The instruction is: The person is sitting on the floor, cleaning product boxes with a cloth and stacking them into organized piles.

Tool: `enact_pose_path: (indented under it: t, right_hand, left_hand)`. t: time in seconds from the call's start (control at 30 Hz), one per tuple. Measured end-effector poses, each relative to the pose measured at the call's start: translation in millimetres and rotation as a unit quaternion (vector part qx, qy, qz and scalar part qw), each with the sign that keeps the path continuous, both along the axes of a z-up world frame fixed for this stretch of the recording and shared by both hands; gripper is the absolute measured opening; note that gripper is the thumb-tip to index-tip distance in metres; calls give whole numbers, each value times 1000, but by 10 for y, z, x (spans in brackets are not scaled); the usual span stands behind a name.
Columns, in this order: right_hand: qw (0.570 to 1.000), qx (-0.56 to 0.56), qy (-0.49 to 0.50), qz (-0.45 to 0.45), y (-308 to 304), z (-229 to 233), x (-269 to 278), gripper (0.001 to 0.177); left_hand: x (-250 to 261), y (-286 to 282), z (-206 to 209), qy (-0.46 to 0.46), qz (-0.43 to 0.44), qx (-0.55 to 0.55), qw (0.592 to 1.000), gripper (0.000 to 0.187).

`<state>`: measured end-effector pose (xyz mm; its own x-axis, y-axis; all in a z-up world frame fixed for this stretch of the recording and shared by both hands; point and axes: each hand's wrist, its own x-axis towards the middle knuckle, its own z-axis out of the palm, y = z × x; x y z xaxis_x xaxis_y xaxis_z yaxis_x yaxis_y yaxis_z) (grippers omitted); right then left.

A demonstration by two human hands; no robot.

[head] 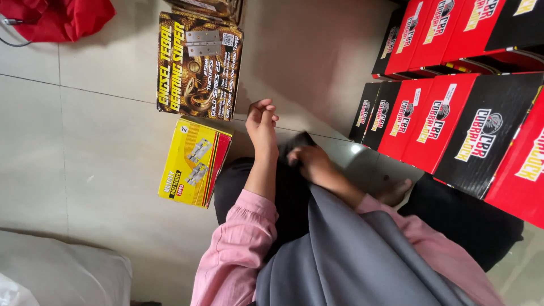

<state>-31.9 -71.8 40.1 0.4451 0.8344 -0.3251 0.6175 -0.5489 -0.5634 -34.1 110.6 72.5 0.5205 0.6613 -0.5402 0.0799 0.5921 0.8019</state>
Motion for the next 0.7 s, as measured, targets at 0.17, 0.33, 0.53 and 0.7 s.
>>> enact_pose_path:
  t: [0.17, 0.33, 0.53, 0.7]
  right_hand:
    - [933, -357, 46, -7, -119, 821, 590, 41]
    - [936, -58, -221, -269, 351, 830, 1573, 15]
    - [968, 172, -143, -114, 546, 119, 1112, 35]
    - [990, -29, -90, -100, -739, 325, 53, 30]
  left_hand:
    - [0, 12, 131, -20, 22, 3, 1000, 18]
    - [-31, 65, 146, 3, 25, 22, 999, 20]
    - [-74, 103, 174, 4, 5, 41, 999, 19]
    - [-123, 79, 22, 3, 1, 46, 999, 18]
